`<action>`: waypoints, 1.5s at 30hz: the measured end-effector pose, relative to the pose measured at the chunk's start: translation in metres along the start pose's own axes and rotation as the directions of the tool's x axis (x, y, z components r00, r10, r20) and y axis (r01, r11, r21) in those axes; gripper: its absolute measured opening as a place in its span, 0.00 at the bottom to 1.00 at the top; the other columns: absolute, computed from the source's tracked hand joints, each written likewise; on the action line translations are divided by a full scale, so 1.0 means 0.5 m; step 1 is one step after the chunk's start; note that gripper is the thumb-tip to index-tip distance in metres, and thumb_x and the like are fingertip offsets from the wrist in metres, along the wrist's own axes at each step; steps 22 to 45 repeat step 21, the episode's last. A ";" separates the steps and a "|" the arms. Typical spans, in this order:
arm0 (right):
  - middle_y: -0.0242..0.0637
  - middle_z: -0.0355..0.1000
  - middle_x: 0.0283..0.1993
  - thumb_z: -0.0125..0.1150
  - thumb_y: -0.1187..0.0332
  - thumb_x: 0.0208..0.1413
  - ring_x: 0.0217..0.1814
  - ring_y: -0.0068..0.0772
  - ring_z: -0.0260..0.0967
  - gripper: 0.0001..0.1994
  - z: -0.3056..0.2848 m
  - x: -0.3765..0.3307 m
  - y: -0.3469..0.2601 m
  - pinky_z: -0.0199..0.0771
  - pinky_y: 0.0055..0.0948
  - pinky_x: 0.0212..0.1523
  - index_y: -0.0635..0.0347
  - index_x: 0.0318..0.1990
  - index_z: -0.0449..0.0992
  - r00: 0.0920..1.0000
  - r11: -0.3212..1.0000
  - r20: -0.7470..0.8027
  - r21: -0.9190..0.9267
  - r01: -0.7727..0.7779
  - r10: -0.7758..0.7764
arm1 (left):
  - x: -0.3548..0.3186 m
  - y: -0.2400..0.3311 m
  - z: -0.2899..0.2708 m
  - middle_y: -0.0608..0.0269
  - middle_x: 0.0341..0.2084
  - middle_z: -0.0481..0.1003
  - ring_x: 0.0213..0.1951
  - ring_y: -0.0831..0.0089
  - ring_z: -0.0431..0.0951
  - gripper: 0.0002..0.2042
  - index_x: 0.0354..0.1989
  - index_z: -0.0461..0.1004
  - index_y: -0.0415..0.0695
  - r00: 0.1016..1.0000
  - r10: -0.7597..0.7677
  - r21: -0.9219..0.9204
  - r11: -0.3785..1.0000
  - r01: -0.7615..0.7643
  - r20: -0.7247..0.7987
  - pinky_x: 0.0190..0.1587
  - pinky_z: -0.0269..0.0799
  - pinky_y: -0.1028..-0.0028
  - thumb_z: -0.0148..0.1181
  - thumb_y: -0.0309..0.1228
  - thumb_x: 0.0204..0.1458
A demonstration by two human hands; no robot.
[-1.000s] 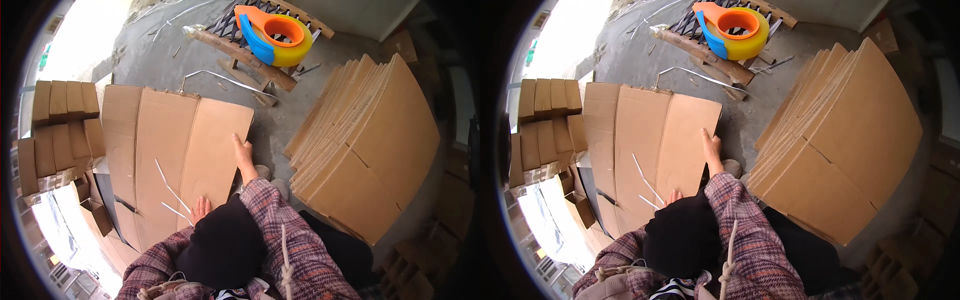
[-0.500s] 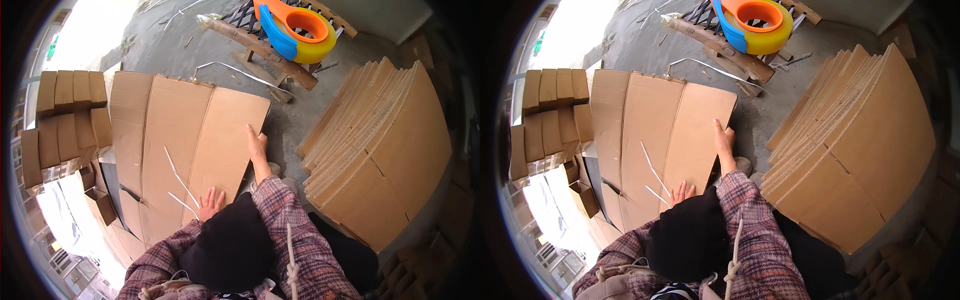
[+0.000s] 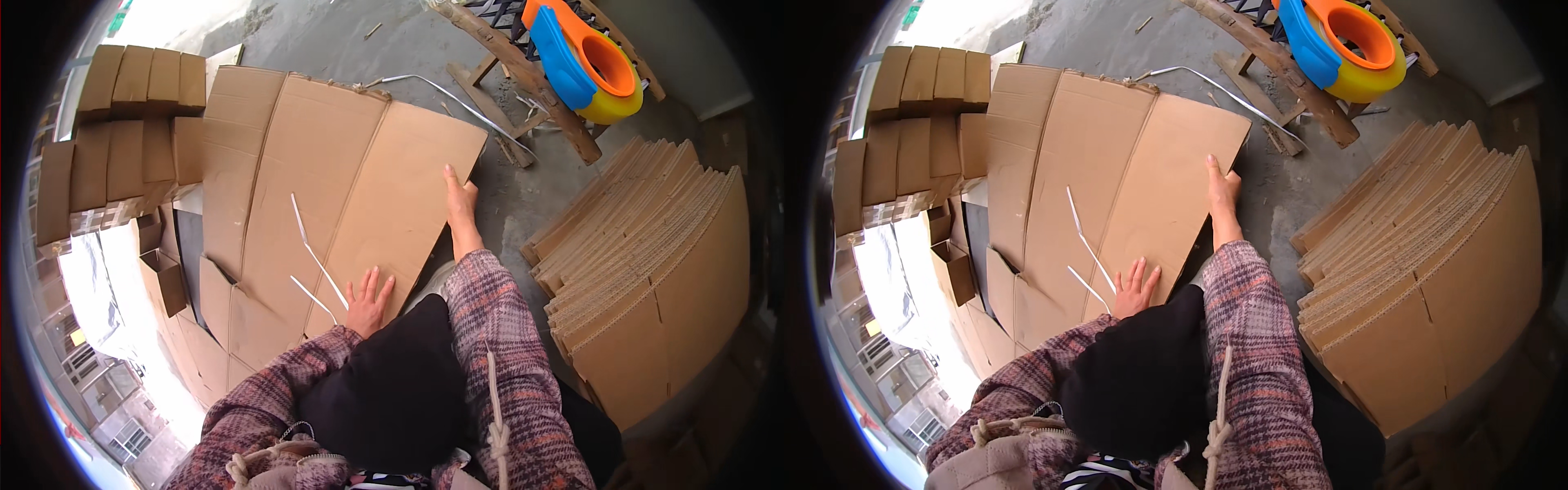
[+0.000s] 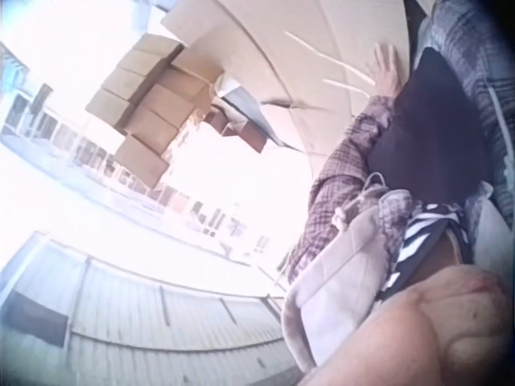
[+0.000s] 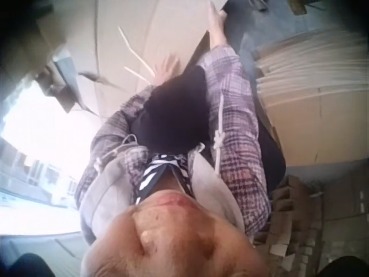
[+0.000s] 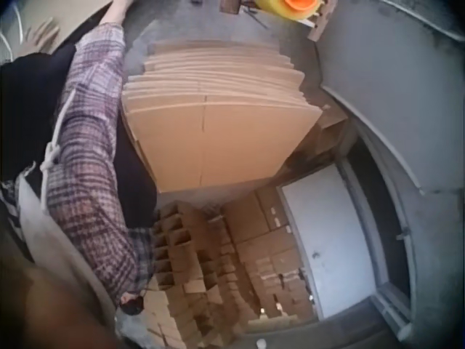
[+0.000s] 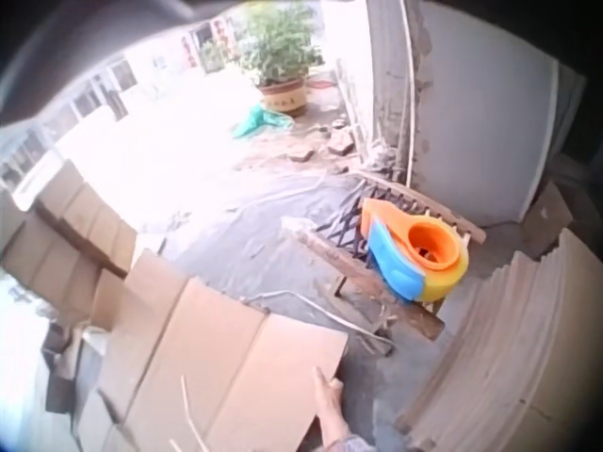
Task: Assembling and taping cardboard boxes for packaging.
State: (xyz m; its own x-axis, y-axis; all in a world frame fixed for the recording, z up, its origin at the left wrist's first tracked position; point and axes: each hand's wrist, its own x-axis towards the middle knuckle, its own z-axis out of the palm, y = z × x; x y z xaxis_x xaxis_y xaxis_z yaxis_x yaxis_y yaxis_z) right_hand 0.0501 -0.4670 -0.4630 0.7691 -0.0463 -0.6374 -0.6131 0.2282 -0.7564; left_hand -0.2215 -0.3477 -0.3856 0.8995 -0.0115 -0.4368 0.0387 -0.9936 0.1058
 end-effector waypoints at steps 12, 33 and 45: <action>0.43 0.71 0.43 0.55 0.53 0.57 0.46 0.32 0.68 0.24 -0.080 -0.066 0.038 0.66 0.31 0.49 0.72 0.42 0.70 0.998 0.999 0.058 0.015 -0.035 0.034 | 0.003 -0.030 0.048 0.55 0.66 0.47 0.67 0.60 0.48 0.35 0.66 0.50 0.52 0.987 0.045 -0.031 0.999 -0.040 0.153 0.59 0.50 0.41 0.49 0.51 0.51; 0.55 0.73 0.46 0.47 0.61 0.51 0.46 0.53 0.71 0.20 -0.146 -0.154 0.037 0.69 0.43 0.49 0.70 0.42 0.75 0.981 0.741 -0.179 -0.648 -0.173 0.072 | -0.014 -0.123 0.051 0.54 0.66 0.47 0.65 0.56 0.51 0.30 0.65 0.53 0.52 0.938 0.162 -0.309 0.949 -0.063 0.308 0.58 0.52 0.45 0.43 0.51 0.56; 0.55 0.73 0.46 0.47 0.61 0.51 0.46 0.53 0.71 0.20 -0.146 -0.154 0.037 0.69 0.43 0.49 0.70 0.42 0.75 0.981 0.741 -0.179 -0.648 -0.173 0.072 | -0.014 -0.123 0.051 0.54 0.66 0.47 0.65 0.56 0.51 0.30 0.65 0.53 0.52 0.938 0.162 -0.309 0.949 -0.063 0.308 0.58 0.52 0.45 0.43 0.51 0.56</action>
